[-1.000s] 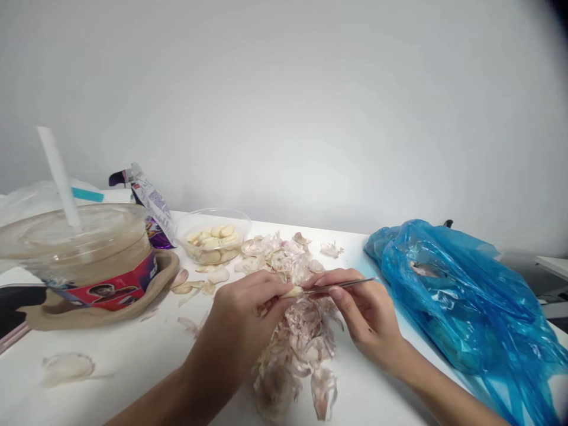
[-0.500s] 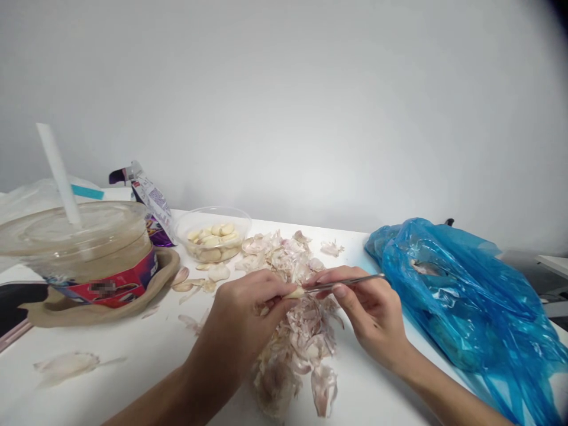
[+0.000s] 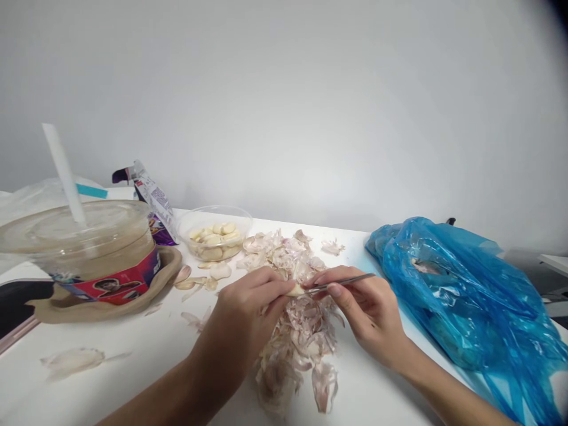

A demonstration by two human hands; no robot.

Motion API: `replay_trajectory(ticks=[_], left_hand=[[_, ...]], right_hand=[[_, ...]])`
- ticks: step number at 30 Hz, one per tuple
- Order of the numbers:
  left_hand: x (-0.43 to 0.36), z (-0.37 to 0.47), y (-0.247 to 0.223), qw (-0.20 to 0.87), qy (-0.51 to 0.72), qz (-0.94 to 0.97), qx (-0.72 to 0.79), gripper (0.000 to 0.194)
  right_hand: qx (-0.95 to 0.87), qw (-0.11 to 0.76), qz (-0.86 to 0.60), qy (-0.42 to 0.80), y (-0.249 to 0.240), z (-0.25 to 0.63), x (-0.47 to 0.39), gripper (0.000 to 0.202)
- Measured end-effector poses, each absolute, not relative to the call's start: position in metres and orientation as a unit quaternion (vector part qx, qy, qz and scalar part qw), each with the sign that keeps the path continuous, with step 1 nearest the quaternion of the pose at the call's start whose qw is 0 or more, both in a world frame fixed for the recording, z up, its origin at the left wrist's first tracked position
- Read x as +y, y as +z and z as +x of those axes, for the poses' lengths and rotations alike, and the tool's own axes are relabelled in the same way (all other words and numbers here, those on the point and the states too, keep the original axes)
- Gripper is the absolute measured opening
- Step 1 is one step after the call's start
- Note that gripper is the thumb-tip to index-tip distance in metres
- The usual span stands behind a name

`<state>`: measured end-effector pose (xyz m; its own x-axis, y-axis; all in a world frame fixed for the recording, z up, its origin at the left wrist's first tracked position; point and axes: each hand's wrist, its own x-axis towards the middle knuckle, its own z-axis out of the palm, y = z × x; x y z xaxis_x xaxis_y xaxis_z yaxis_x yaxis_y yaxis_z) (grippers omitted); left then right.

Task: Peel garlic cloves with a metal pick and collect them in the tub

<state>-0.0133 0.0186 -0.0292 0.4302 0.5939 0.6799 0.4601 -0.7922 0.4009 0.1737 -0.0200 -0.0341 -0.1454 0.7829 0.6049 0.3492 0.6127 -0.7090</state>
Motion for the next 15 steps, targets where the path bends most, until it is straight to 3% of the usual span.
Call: replay_trajectory(ticks=[15], left_hand=[[0.0173, -0.0125, -0.031, 0.055, 0.439, 0.844, 0.302, 0.017]], right_hand=[[-0.759, 0.528, -0.361, 0.119, -0.0296, 0.1718, -0.0222, 0.021]])
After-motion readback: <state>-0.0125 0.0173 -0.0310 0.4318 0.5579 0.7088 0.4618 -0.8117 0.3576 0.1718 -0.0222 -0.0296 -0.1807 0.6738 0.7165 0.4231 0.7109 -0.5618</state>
